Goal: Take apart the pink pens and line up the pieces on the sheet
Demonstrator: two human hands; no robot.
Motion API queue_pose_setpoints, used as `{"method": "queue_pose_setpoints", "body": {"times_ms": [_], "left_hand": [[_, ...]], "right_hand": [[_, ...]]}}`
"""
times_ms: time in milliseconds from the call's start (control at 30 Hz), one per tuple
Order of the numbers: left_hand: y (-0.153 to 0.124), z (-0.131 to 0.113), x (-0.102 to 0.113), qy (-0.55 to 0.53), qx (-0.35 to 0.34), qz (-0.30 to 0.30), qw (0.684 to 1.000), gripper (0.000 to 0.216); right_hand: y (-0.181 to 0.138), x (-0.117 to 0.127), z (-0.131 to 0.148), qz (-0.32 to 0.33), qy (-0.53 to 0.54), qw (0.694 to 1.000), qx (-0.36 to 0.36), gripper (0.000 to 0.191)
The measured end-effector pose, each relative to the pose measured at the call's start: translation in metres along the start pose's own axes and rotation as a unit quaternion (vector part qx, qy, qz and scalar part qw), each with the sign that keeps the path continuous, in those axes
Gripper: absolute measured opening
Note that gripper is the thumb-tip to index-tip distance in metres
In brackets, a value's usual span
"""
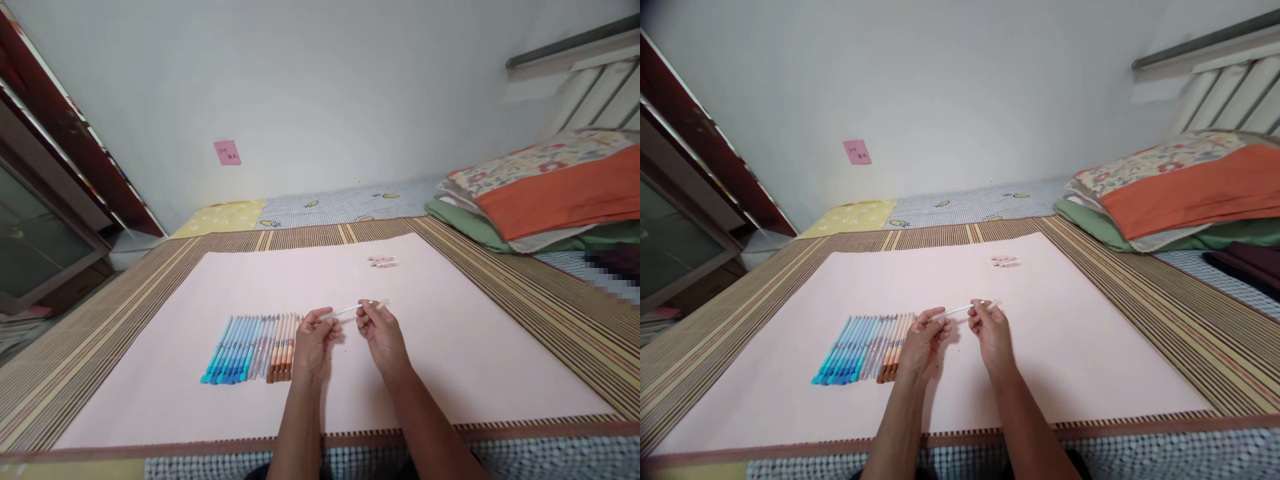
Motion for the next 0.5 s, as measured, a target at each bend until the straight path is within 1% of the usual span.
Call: {"method": "queue_pose_setpoints", "body": {"times_ms": [167, 267, 400, 500], "left_hand": [[0.001, 0.000, 0.003, -0.003, -0.007, -0.006, 1.000, 0.044], [0.001, -0.001, 0.004, -0.015, -0.008, -0.013, 1.000, 0.038], [-0.001, -0.001, 0.006, -0.047, 0.003, -0.044, 0.998, 0.027], [-0.002, -0.001, 0.005, -0.069, 0.012, -0.062, 0.996, 0.022]], "right_hand": [[0.004, 0.006, 0.004, -0.020, 0.008, 1.000, 0.013, 0.032], [0.008, 0.012, 0.006, -0.037, 0.022, 0.999, 0.016, 0.030], [0.010, 0.017, 0.009, -0.054, 0.031, 0.998, 0.022, 0.028], [0.009, 0.015, 0.009, -0.049, 0.038, 0.998, 0.015, 0.031]]}}
Point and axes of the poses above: each hand's wrist, its own y-axis towards the middle knuckle, its own x-axis out of the back of the hand, z = x × y, the point moved 5 cm from there along y, towards the middle knuckle, and after that the axes turned 13 degrees about x, right-handed, at the moved point
